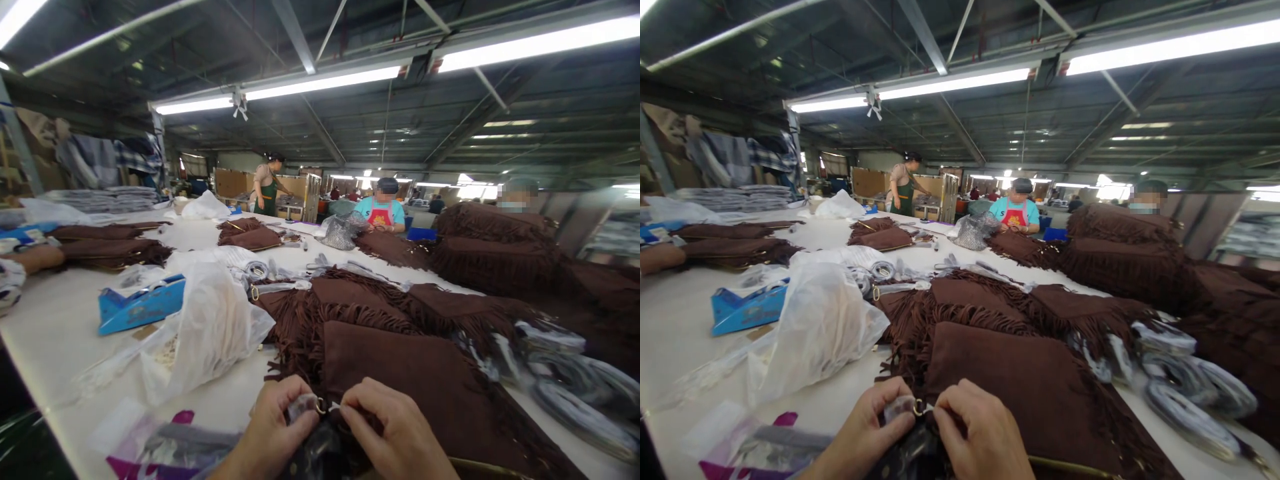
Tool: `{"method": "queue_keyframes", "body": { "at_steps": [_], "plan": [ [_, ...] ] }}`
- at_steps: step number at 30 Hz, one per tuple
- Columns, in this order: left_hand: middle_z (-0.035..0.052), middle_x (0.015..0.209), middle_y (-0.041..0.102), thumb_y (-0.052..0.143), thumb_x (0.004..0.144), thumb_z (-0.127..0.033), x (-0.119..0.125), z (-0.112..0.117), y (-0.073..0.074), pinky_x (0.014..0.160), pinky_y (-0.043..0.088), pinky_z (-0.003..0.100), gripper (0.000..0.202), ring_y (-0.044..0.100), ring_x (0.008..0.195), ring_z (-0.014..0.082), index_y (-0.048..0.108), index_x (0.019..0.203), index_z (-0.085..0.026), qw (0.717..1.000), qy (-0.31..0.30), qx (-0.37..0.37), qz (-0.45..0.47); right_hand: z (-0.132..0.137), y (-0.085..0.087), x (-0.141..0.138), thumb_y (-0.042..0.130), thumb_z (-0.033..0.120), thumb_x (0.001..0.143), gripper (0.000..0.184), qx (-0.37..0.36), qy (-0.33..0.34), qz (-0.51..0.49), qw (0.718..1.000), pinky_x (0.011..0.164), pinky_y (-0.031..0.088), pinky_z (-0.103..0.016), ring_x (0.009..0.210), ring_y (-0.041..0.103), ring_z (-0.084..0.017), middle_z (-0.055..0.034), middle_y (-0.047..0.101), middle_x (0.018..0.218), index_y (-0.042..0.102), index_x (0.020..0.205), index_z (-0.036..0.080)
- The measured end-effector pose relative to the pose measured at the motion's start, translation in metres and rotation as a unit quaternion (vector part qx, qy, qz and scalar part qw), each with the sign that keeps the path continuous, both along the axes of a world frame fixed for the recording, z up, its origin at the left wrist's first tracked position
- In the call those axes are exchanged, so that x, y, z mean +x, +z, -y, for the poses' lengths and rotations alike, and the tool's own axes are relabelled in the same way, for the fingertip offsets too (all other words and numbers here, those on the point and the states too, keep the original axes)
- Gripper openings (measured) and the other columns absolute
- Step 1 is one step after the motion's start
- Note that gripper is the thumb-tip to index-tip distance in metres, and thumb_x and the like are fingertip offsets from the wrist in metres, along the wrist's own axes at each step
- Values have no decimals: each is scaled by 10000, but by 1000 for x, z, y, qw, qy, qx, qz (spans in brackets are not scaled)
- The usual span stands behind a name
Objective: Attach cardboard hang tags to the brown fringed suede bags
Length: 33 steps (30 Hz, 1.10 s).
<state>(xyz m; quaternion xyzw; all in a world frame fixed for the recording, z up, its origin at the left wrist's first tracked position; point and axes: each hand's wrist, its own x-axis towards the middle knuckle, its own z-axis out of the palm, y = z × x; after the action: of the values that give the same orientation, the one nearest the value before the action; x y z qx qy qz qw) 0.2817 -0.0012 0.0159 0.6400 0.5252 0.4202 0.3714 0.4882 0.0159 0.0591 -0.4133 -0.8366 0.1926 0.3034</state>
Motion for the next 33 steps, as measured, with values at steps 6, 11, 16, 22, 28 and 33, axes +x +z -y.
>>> {"method": "queue_keyframes", "body": {
  "at_steps": [6,11,16,22,28,33],
  "plan": [
    [15,762,599,550,884,-358,-2,5,-2,695,399,252,187,539,751,180,585,797,-196,998,-7,43,-41,3,-20,-4,480,240,983,245,68,-14,8,998,644,390,-262,667,613,-164,-1,630,711,614,779,227],
    [19,817,608,506,903,-287,-2,7,-4,744,423,252,115,562,799,185,583,875,-206,996,-38,75,-10,0,-21,-10,457,209,981,253,111,-19,64,992,568,345,-260,628,616,-144,2,606,724,629,797,226],
    [28,842,627,482,902,-250,-3,8,-4,771,432,249,118,573,828,191,592,884,-211,994,-49,92,-18,1,-16,-15,448,165,927,275,187,-34,100,977,525,299,-290,546,587,-133,9,573,667,600,706,225],
    [32,857,643,458,908,-221,-4,9,-2,779,436,245,132,592,829,189,590,901,-217,991,-55,117,-33,1,-12,-17,455,146,890,268,224,-18,119,967,501,273,-292,492,548,-120,13,554,628,571,660,220],
    [31,848,621,446,909,-190,-4,7,-3,760,430,250,124,576,818,184,568,903,-216,989,-62,130,-31,-3,6,-18,593,134,870,188,170,14,202,964,505,245,-301,573,590,-133,13,609,707,610,702,217],
    [45,872,585,442,864,-146,-4,7,0,768,419,276,106,569,841,190,515,845,-220,980,-63,183,-36,-6,28,-24,645,144,862,189,142,34,287,947,475,185,-315,543,573,-131,5,644,700,650,684,209]
  ]
}}
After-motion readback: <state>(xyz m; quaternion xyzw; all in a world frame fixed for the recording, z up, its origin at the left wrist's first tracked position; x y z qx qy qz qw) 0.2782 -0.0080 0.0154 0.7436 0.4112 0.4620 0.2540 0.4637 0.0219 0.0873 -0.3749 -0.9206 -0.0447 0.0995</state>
